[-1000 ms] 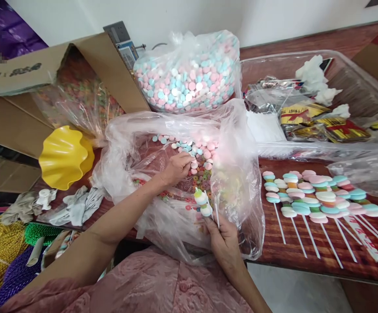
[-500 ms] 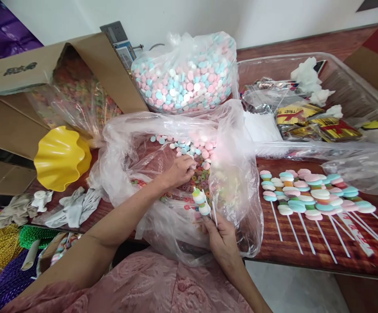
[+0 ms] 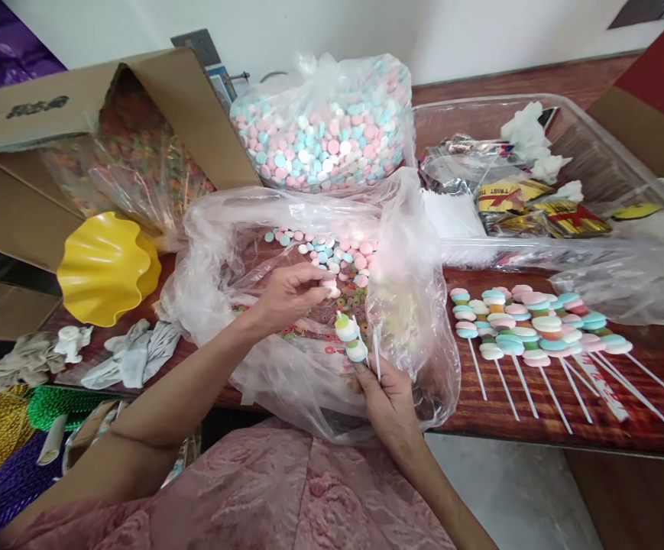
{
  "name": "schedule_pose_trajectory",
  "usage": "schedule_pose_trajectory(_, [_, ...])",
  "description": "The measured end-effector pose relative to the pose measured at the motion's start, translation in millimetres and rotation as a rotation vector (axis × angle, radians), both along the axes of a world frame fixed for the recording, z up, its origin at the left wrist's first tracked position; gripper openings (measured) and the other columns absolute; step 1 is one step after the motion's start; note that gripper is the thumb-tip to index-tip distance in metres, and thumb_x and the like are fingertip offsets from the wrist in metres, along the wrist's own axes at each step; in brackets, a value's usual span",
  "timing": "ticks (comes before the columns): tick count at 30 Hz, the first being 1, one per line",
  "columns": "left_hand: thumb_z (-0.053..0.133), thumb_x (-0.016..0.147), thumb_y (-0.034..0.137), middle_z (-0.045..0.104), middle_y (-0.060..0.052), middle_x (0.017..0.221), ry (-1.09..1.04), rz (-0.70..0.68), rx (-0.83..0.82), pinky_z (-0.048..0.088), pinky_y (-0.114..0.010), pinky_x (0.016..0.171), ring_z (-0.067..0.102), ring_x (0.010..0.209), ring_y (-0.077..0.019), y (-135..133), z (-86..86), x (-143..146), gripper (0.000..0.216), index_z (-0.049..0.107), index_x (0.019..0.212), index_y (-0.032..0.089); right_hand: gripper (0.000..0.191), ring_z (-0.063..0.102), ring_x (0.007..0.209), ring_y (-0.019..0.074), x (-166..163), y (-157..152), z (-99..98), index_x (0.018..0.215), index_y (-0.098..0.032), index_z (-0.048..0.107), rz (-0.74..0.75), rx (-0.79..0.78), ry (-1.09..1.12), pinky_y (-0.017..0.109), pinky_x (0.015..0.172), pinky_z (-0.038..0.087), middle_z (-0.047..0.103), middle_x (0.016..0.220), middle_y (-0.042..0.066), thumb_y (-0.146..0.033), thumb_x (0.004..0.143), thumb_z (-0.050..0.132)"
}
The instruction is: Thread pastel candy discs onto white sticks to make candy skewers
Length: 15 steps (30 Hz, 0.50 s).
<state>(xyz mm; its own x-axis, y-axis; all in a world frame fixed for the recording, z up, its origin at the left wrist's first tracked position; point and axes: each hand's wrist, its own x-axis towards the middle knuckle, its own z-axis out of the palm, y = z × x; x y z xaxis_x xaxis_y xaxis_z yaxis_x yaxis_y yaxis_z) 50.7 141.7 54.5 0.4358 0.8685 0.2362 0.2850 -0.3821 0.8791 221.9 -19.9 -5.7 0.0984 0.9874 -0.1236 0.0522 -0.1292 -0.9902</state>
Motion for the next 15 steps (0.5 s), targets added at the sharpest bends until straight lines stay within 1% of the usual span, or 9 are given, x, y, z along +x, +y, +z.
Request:
schedule_pose_trajectory(2, [0.072,0.081,0.030,0.071,-0.004,0.088,-0.236,0.038,-0.169,0.054,-0.027,0.066,0.065,0.073,-0.0134,-24.0,3.3,-7.4,0.022,0.075,0.097,0.015,0.044,0.040,0.057,0.0125,-3.7,1.1,4.0,0.064,-0.020,0.054,0.048,0.023,-0.042,0.027,0.054,0.030,0.049,0.060,-0.001,-0.050,0.096,0.056])
schedule_pose_trajectory(3, [0.074,0.080,0.032,0.071,-0.004,0.087,-0.314,0.066,-0.220,0.055,-0.026,0.065,0.065,0.072,-0.0127,-34.9,3.4,-10.1,0.023,0.075,0.097,0.016,0.043,0.041,0.057,0.0126,-6.3,2.0,6.1,0.064,-0.020,0.054,0.071,0.040,-0.067,0.027,0.054,0.031,0.049,0.060,-0.002,-0.049,0.096,0.055])
schedule_pose_trajectory(4, [0.075,0.080,0.032,0.072,-0.003,0.088,-0.372,0.099,-0.239,0.056,-0.025,0.066,0.065,0.073,-0.0123,-44.7,2.5,-12.2,0.023,0.076,0.097,0.017,0.043,0.041,0.056,0.0125,-9.2,3.0,8.4,0.063,-0.020,0.053,0.087,0.058,-0.092,0.026,0.054,0.031,0.048,0.059,-0.002,-0.048,0.096,0.055])
schedule_pose_trajectory(6, [0.078,0.079,0.033,0.073,-0.004,0.091,-0.449,0.176,-0.191,0.057,-0.025,0.069,0.066,0.077,-0.0122,-59.9,-1.7,-15.1,0.021,0.077,0.095,0.019,0.043,0.039,0.054,0.0123,-15.6,4.7,12.9,0.061,-0.021,0.051,0.110,0.082,-0.133,0.026,0.053,0.030,0.046,0.056,-0.002,-0.047,0.095,0.055])
schedule_pose_trajectory(8, [0.080,0.078,0.032,0.073,-0.004,0.094,-0.500,0.246,-0.115,0.057,-0.024,0.072,0.066,0.081,-0.0120,-70.2,-7.3,-17.2,0.020,0.077,0.093,0.020,0.043,0.037,0.051,0.0118,-21.7,5.1,17.2,0.059,-0.021,0.050,0.123,0.087,-0.147,0.026,0.052,0.029,0.044,0.054,-0.003,-0.047,0.093,0.055])
schedule_pose_trajectory(10, [0.081,0.078,0.033,0.073,-0.003,0.093,-0.550,0.300,-0.107,0.058,-0.022,0.072,0.066,0.081,-0.0115,-77.3,-12.8,-18.3,0.021,0.077,0.094,0.020,0.044,0.037,0.050,0.0116,-26.7,3.7,20.8,0.058,-0.021,0.050,0.129,0.077,-0.144,0.026,0.050,0.029,0.044,0.053,-0.003,-0.048,0.092,0.054])
schedule_pose_trajectory(12, [0.081,0.077,0.034,0.072,-0.003,0.094,-0.618,0.340,-0.180,0.059,-0.022,0.071,0.067,0.080,-0.0114,-82.3,-16.8,-18.2,0.025,0.077,0.099,0.020,0.044,0.037,0.050,0.0116,-30.2,0.9,23.5,0.058,-0.021,0.050,0.128,0.073,-0.140,0.026,0.050,0.029,0.044,0.053,-0.003,-0.048,0.092,0.054])
schedule_pose_trajectory(15, [0.082,0.077,0.038,0.072,-0.002,0.096,-0.748,0.367,-0.319,0.061,-0.025,0.069,0.071,0.079,-0.0133,-86.4,-19.7,-16.2,0.033,0.075,0.104,0.021,0.042,0.038,0.051,0.0118,-33.1,-3.9,25.3,0.059,-0.021,0.050,0.135,0.070,-0.130,0.026,0.051,0.030,0.044,0.055,-0.003,-0.046,0.093,0.054])
